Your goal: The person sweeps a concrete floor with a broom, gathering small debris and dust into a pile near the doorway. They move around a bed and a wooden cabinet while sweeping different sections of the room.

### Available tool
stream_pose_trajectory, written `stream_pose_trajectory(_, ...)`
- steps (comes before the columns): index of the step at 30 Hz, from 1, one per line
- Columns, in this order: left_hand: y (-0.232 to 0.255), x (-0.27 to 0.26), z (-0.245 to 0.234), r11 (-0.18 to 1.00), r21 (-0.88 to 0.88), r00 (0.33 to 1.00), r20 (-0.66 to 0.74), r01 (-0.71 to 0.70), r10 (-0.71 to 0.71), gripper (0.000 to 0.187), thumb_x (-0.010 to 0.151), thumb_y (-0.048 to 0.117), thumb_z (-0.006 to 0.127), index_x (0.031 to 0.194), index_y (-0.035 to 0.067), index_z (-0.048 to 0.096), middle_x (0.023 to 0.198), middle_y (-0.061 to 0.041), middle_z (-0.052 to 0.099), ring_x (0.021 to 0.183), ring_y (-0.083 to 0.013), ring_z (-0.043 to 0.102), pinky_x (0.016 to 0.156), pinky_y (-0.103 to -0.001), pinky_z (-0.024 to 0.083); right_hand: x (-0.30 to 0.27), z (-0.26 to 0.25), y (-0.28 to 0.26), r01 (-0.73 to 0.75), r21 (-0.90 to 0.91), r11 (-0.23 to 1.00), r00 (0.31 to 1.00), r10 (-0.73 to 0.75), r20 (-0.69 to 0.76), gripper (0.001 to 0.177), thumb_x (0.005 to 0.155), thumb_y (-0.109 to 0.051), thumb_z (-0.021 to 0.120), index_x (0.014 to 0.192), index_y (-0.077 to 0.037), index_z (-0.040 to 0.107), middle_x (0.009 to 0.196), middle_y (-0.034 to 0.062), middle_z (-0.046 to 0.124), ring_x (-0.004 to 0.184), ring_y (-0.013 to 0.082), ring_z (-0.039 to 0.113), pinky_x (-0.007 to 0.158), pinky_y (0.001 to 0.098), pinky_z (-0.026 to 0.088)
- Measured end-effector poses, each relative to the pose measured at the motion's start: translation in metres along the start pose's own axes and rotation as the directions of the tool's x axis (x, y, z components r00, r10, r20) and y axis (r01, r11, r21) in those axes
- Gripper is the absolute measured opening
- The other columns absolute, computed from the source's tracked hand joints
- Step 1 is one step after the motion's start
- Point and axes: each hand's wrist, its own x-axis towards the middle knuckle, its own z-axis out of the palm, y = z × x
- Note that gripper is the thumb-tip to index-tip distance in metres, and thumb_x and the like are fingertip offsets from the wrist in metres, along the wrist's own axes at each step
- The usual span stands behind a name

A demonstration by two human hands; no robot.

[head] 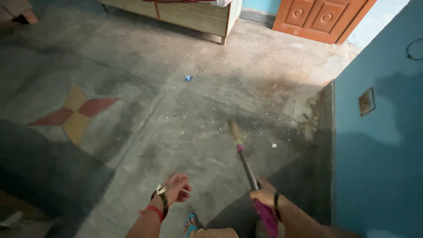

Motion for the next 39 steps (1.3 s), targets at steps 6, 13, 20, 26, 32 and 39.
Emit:
stream_pose_trajectory(6, 0.021, 0.017, -0.006, 0.999, -0.02, 0.999, 0.039, -0.038, 0.039, 0.04, 0.097, 0.035, 0.061, 0.128, 0.009, 0.056, 0.095, -0.011, 0.071, 0.069, -0.0212, 0.068, 0.059, -0.036, 0.057, -0.016, 0.046, -0.034, -0.05, 0.268, 0.962, 0.886, -0.081, 0.457, 0.051, 0.087, 0.001, 0.068, 0.13, 0.0, 0.043, 0.079, 0.0186, 0.066, 0.053, 0.0246, 0.061, 0.044, 0.0368, 0.048)
stream_pose_trajectory(13, 0.034, 0.012, -0.011, 0.999, -0.044, 0.999, 0.042, -0.017, 0.019, 0.036, 0.098, 0.034, 0.061, 0.124, 0.009, 0.056, 0.094, -0.01, 0.07, 0.069, -0.0205, 0.068, 0.059, -0.035, 0.057, 0.04, 0.023, 0.005, -0.167, 0.263, 0.95, 0.898, 0.036, 0.438, 0.034, 0.088, -0.005, 0.069, 0.116, 0.009, 0.057, 0.079, 0.0185, 0.067, 0.053, 0.0267, 0.064, 0.044, 0.0393, 0.049)
stream_pose_trajectory(20, 0.043, -0.021, -0.031, 1.0, 0.014, 1.0, 0.0, -0.02, 0.02, 0.035, 0.099, 0.036, 0.057, 0.124, 0.011, 0.057, 0.097, -0.009, 0.071, 0.076, -0.0187, 0.07, 0.067, -0.034, 0.06, 0.076, 0.025, -0.012, 0.029, 0.188, 0.982, 0.988, -0.056, 0.141, 0.023, 0.084, -0.006, 0.07, 0.094, 0.013, 0.062, 0.072, 0.0161, 0.067, 0.057, 0.0253, 0.066, 0.052, 0.0379, 0.056)
stream_pose_trajectory(26, 0.047, -0.011, -0.04, 0.999, -0.018, 0.999, 0.009, -0.041, 0.042, 0.037, 0.1, 0.037, 0.058, 0.123, 0.009, 0.058, 0.098, -0.009, 0.07, 0.075, -0.0199, 0.069, 0.066, -0.034, 0.058, 0.008, 0.071, -0.079, -0.02, 0.3, 0.954, 0.978, -0.043, 0.203, 0.047, 0.083, -0.001, 0.07, 0.124, 0.002, 0.048, 0.074, 0.0105, 0.062, 0.056, 0.0191, 0.061, 0.05, 0.034, 0.053)
stream_pose_trajectory(32, 0.055, 0.005, -0.042, 0.996, -0.031, 0.996, 0.038, -0.08, 0.082, 0.036, 0.098, 0.037, 0.058, 0.123, 0.012, 0.057, 0.099, -0.009, 0.07, 0.072, -0.0194, 0.07, 0.064, -0.035, 0.058, -0.011, 0.12, -0.105, -0.058, 0.159, 0.986, 0.903, -0.016, 0.429, 0.065, 0.085, -0.006, 0.072, 0.143, -0.002, 0.044, 0.074, 0.0099, 0.066, 0.054, 0.0181, 0.061, 0.044, 0.0298, 0.049)
stream_pose_trajectory(39, 0.081, -0.02, -0.059, 0.998, 0.024, 0.998, -0.011, -0.065, 0.066, 0.04, 0.099, 0.041, 0.057, 0.125, 0.011, 0.058, 0.1, -0.008, 0.069, 0.077, -0.0173, 0.068, 0.069, -0.033, 0.058, 0.052, 0.114, -0.072, -0.196, 0.255, 0.947, 0.913, 0.082, 0.399, 0.044, 0.084, -0.006, 0.071, 0.124, -0.001, 0.054, 0.073, 0.0137, 0.065, 0.053, 0.0234, 0.061, 0.044, 0.0363, 0.046)
